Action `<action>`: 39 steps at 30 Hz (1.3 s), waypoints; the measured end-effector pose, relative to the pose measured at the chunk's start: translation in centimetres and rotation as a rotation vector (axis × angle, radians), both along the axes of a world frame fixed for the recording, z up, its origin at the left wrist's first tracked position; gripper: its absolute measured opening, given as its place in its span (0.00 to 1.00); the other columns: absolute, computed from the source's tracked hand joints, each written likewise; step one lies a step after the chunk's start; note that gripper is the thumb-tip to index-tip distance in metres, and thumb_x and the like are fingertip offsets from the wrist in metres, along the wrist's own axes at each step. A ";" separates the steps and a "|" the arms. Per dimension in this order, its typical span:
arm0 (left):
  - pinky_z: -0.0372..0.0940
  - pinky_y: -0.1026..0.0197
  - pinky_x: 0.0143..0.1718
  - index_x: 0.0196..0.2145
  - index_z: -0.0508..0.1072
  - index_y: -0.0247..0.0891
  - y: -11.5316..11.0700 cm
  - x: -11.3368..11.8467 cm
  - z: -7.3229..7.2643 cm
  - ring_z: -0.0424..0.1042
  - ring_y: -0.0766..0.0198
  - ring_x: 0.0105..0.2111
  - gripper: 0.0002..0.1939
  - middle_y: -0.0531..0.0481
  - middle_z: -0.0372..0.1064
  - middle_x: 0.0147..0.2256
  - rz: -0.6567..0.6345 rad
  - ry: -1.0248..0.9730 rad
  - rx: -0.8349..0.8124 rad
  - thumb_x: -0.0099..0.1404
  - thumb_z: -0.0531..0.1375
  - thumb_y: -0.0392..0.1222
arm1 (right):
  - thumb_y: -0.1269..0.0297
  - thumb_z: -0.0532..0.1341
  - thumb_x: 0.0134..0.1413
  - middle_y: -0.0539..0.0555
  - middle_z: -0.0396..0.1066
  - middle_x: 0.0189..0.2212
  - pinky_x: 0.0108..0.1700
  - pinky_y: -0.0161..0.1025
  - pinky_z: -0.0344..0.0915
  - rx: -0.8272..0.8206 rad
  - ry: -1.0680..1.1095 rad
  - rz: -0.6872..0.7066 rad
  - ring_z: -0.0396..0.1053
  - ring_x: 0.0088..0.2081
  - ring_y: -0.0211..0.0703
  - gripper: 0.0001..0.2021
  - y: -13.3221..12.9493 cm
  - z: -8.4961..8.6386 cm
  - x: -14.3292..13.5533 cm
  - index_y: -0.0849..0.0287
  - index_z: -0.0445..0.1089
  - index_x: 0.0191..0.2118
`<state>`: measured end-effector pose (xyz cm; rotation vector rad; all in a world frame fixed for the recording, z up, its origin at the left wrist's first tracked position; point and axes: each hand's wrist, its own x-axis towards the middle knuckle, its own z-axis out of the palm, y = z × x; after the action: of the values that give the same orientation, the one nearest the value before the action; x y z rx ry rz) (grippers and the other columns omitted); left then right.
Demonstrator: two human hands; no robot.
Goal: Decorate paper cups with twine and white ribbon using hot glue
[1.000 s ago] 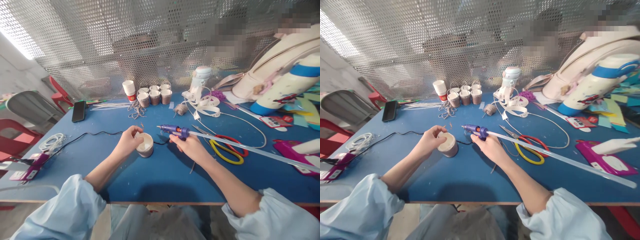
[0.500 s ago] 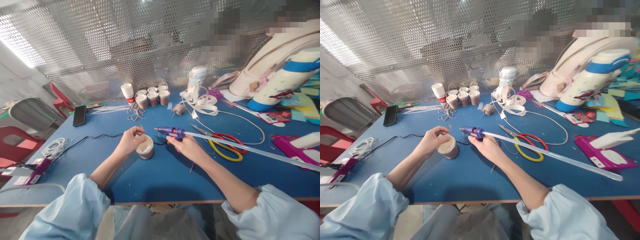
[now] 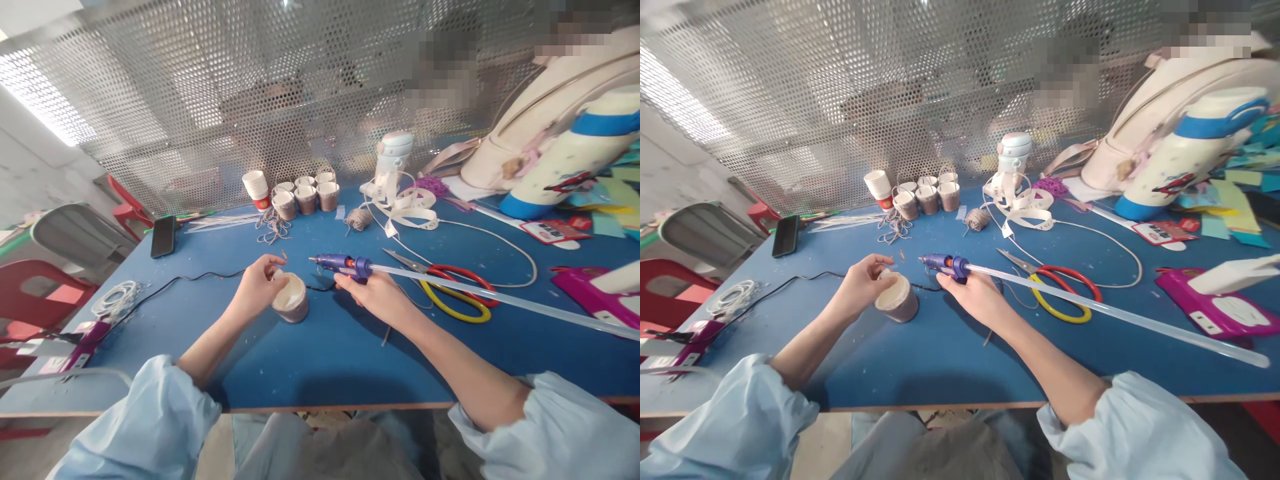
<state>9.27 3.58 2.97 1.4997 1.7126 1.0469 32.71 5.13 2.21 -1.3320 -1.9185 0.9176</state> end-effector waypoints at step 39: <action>0.63 0.54 0.46 0.48 0.64 0.37 -3.4 0.0 0.6 0.70 0.54 0.47 0.27 0.42 0.70 0.47 -0.080 -0.276 -0.105 0.48 0.62 0.39 | 0.43 0.54 0.56 0.48 0.64 0.15 0.34 0.41 0.63 -0.060 -0.037 -0.008 0.68 0.25 0.46 0.22 0.1 -0.6 0.2 0.56 0.74 0.29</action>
<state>9.24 0.15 3.52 1.2817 1.4799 1.0505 32.90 5.21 1.65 -1.3994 -1.9256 0.9597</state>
